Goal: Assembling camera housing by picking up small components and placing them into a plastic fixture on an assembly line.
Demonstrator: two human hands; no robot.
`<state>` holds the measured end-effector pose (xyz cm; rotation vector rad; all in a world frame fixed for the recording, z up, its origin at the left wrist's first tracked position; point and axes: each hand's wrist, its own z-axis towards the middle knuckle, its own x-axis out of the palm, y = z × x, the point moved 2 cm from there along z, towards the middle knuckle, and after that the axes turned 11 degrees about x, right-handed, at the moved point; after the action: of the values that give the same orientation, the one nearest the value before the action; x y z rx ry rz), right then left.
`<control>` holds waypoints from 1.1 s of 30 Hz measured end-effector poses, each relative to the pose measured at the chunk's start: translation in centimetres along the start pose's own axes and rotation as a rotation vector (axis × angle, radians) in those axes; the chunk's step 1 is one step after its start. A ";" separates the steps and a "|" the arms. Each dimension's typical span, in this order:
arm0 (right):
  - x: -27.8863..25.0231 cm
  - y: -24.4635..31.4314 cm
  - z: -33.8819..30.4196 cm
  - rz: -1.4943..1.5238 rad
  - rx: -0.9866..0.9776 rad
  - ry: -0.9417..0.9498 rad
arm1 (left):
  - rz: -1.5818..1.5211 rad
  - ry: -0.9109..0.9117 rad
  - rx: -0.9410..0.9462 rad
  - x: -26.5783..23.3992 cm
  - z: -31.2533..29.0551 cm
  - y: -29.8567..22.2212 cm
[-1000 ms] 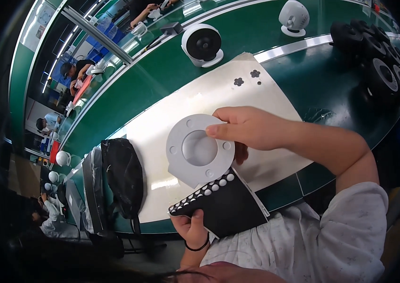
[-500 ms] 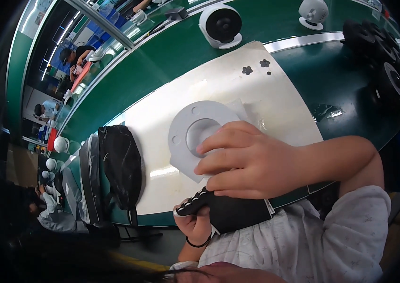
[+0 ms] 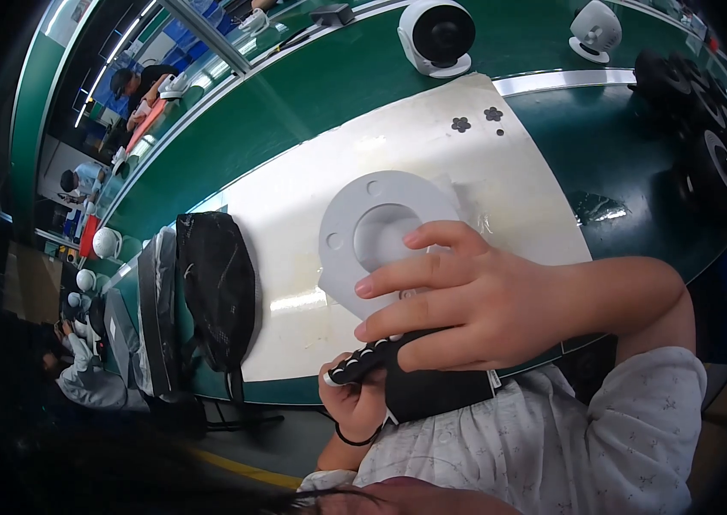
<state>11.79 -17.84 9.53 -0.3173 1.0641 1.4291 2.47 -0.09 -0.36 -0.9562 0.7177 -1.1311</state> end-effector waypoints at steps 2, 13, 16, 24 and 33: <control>0.2 0.3 0.1 0.041 0.015 -0.030 | 0.059 0.058 0.078 0.0 0.1 -0.1; 1.7 0.5 -0.6 -0.022 -0.083 0.001 | -0.053 0.043 0.049 0.2 0.3 0.1; 2.0 0.3 -0.5 0.135 -0.094 -0.152 | -0.076 0.032 0.002 -0.2 -0.1 0.4; 2.5 1.1 0.4 0.268 -0.070 -0.036 | 0.093 0.312 0.129 -1.0 0.4 0.8; 2.8 1.2 0.1 0.196 -0.119 -0.048 | 0.112 0.335 0.136 -1.1 0.4 0.9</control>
<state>10.21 -15.74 7.97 -0.2681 0.9948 1.6713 2.86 1.19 -1.04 -0.6099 0.9395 -1.2377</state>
